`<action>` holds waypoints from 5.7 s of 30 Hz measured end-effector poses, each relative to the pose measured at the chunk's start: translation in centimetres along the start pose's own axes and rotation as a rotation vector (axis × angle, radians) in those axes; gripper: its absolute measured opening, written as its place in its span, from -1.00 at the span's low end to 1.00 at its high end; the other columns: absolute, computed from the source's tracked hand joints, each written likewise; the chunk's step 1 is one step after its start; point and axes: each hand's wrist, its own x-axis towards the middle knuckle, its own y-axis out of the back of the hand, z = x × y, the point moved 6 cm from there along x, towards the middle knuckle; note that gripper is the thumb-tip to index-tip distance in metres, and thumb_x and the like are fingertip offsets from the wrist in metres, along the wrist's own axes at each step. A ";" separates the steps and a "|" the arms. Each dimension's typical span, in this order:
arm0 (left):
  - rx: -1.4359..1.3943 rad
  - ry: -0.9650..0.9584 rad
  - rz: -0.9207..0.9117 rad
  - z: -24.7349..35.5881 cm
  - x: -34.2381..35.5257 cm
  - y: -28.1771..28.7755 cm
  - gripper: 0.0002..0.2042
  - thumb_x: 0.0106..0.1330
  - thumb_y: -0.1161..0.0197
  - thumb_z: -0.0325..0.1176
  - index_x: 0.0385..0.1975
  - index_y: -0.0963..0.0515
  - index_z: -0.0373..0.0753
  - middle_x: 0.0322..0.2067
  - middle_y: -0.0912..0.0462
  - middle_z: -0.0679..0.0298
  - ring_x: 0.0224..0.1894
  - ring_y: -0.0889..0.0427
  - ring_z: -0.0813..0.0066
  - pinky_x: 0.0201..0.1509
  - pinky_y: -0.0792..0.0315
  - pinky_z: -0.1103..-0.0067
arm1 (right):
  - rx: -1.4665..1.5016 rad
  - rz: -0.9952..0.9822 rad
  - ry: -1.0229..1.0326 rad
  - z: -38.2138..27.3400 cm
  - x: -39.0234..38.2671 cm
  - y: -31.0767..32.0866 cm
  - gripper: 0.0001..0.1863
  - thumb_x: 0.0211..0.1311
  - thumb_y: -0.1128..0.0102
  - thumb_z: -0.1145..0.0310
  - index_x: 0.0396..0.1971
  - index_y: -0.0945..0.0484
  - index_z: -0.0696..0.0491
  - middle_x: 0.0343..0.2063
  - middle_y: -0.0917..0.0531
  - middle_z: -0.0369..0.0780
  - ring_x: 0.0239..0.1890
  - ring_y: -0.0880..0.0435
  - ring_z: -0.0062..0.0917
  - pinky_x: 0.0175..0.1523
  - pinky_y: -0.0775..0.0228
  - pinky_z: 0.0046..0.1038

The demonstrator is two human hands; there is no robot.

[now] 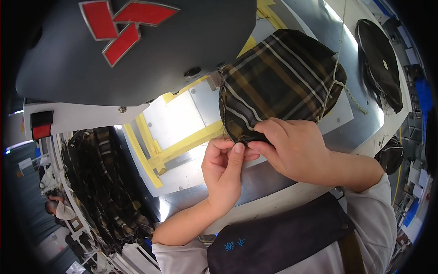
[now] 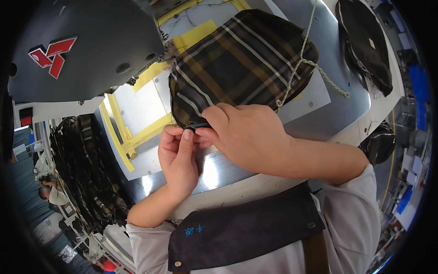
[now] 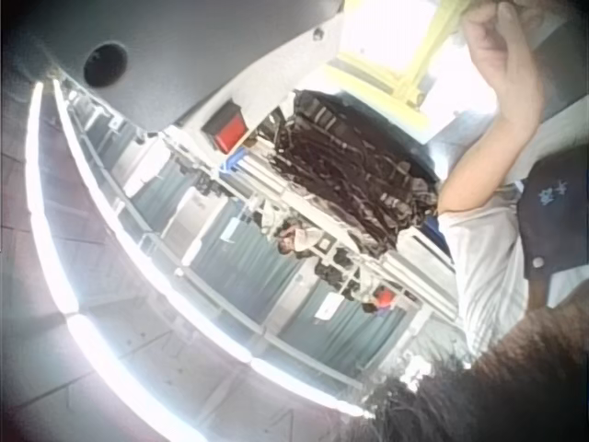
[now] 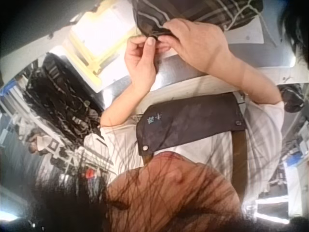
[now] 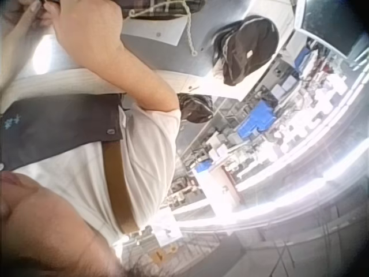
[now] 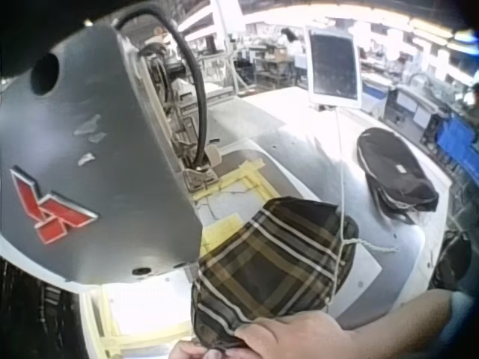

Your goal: The person aligns a zipper on a plaid fabric bag and sews it using an industrial sewing machine. They then trim the excess thread with scissors and continue sewing another section of the bag.

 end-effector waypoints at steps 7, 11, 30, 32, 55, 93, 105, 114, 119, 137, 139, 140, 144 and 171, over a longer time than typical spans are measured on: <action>0.040 0.036 -0.049 0.1 0.2 -0.3 -0.92 0.42 0.02 -0.52 -0.16 -0.31 -0.30 -0.21 -0.58 0.16 -0.20 -0.66 0.46 -0.08 -0.58 0.52 | -0.006 -0.007 0.011 0.1 -0.1 -0.3 -0.69 0.19 -0.18 0.15 -0.38 -0.43 0.11 -0.59 -0.54 -0.24 -0.63 -0.57 -0.45 -0.54 -0.41 -0.51; 0.053 0.039 -0.069 0.4 0.2 -0.7 -0.91 0.43 0.04 -0.51 -0.14 -0.29 -0.31 -0.20 -0.57 0.16 -0.19 -0.65 0.48 -0.06 -0.57 0.52 | -0.002 -0.017 0.015 0.1 -0.1 -0.3 -0.69 0.20 -0.16 0.14 -0.38 -0.42 0.11 -0.60 -0.54 -0.24 -0.63 -0.58 -0.45 -0.54 -0.41 -0.51; 0.284 -0.065 -0.103 0.4 -0.1 -0.8 -0.92 0.44 0.07 -0.50 -0.15 -0.23 -0.29 -0.17 -0.51 0.14 -0.21 -0.60 0.47 -0.10 -0.58 0.49 | -0.003 -0.100 -0.032 0.2 -0.2 -0.5 -0.69 0.18 -0.19 0.15 -0.41 -0.40 0.10 -0.66 -0.52 -0.25 -0.63 -0.59 -0.46 -0.56 -0.42 -0.49; 0.315 -0.092 -0.124 0.4 -0.1 -0.8 -0.91 0.43 0.08 -0.52 -0.15 -0.23 -0.30 -0.15 -0.49 0.13 -0.19 -0.60 0.46 -0.10 -0.57 0.48 | -0.008 -0.108 -0.033 0.1 -0.2 -0.3 -0.69 0.18 -0.19 0.15 -0.43 -0.40 0.10 -0.66 -0.51 -0.26 -0.63 -0.59 -0.46 -0.56 -0.41 -0.49; 0.236 -0.083 -0.155 0.3 -0.2 -1.2 -0.92 0.44 0.08 -0.52 -0.15 -0.25 -0.31 -0.17 -0.52 0.13 -0.21 -0.57 0.52 -0.10 -0.52 0.56 | 0.067 -0.137 -0.040 0.4 -0.3 -0.4 -0.71 0.16 -0.21 0.18 -0.53 -0.37 0.04 -0.71 -0.48 -0.27 -0.66 -0.56 -0.46 -0.60 -0.37 -0.47; 0.234 0.012 -0.129 0.6 0.1 -0.9 -0.96 0.42 0.04 -0.54 -0.21 -0.29 -0.34 -0.26 -0.57 0.12 -0.25 -0.64 0.46 -0.10 -0.57 0.54 | -0.010 -0.162 0.040 0.5 -0.3 -0.5 -0.72 0.19 -0.17 0.19 -0.54 -0.37 0.04 -0.72 -0.50 -0.30 -0.68 -0.57 -0.48 -0.60 -0.37 -0.47; 0.204 0.017 -0.113 0.8 0.1 -1.0 -0.94 0.43 0.06 -0.50 -0.19 -0.30 -0.32 -0.24 -0.59 0.11 -0.25 -0.64 0.46 -0.11 -0.60 0.50 | -0.027 -0.106 0.050 0.1 -0.6 -0.1 -0.71 0.17 -0.19 0.18 -0.52 -0.35 0.05 -0.67 -0.48 -0.28 -0.65 -0.56 -0.49 -0.58 -0.38 -0.50; 0.295 -0.018 -0.134 0.7 0.0 -1.0 -0.95 0.42 0.03 -0.51 -0.22 -0.31 -0.34 -0.26 -0.58 0.14 -0.25 -0.63 0.48 -0.11 -0.59 0.52 | -0.064 -0.139 0.053 0.2 -0.7 -0.3 -0.70 0.17 -0.18 0.17 -0.53 -0.35 0.05 -0.69 -0.47 -0.29 -0.67 -0.55 -0.52 -0.60 -0.36 -0.52; 0.273 -0.024 -0.123 0.8 0.0 -1.3 -0.95 0.42 0.01 -0.51 -0.24 -0.31 -0.34 -0.27 -0.57 0.17 -0.26 -0.62 0.51 -0.13 -0.59 0.54 | -0.054 -0.135 0.063 0.2 -0.7 -0.1 -0.70 0.18 -0.18 0.16 -0.54 -0.36 0.05 -0.69 -0.47 -0.30 -0.68 -0.54 -0.53 -0.62 -0.34 -0.53; 0.403 -0.046 -0.163 0.7 -0.5 -1.0 -0.96 0.40 0.03 -0.59 -0.23 -0.31 -0.37 -0.19 -0.53 0.13 -0.18 -0.60 0.48 -0.08 -0.58 0.52 | -0.039 -0.185 0.063 0.1 -0.8 0.0 -0.72 0.21 -0.15 0.19 -0.54 -0.36 0.05 -0.71 -0.48 -0.29 -0.69 -0.56 -0.52 -0.61 -0.36 -0.50; 0.414 -0.051 -0.170 0.6 -0.5 -1.0 -0.96 0.40 0.03 -0.58 -0.22 -0.30 -0.38 -0.19 -0.53 0.10 -0.18 -0.62 0.44 -0.08 -0.60 0.48 | -0.041 -0.219 0.065 0.1 -0.7 0.0 -0.72 0.20 -0.15 0.20 -0.54 -0.36 0.05 -0.72 -0.49 -0.29 -0.70 -0.56 -0.51 -0.61 -0.37 -0.49; 0.414 -0.047 -0.173 0.6 -0.5 -1.0 -0.96 0.40 0.03 -0.58 -0.23 -0.30 -0.38 -0.20 -0.53 0.10 -0.18 -0.62 0.43 -0.09 -0.61 0.47 | -0.035 -0.219 0.067 0.1 -0.7 0.1 -0.73 0.20 -0.14 0.21 -0.54 -0.36 0.05 -0.72 -0.49 -0.29 -0.70 -0.56 -0.50 -0.61 -0.37 -0.49; 0.342 -0.040 -0.177 0.6 -0.3 -1.1 -0.94 0.39 0.02 -0.59 -0.21 -0.32 -0.41 -0.21 -0.55 0.11 -0.19 -0.65 0.39 -0.08 -0.60 0.52 | -0.014 -0.214 0.064 0.2 -0.6 0.1 -0.73 0.20 -0.16 0.21 -0.55 -0.36 0.05 -0.72 -0.50 -0.28 -0.70 -0.57 -0.48 -0.61 -0.37 -0.48; 0.265 -0.011 -0.161 0.7 -0.2 -1.2 -0.94 0.41 0.02 -0.53 -0.22 -0.28 -0.35 -0.21 -0.56 0.12 -0.20 -0.62 0.46 -0.10 -0.60 0.49 | 0.009 -0.163 0.064 0.3 -0.7 0.2 -0.70 0.16 -0.21 0.18 -0.53 -0.36 0.05 -0.71 -0.47 -0.28 -0.69 -0.55 -0.50 -0.61 -0.36 -0.50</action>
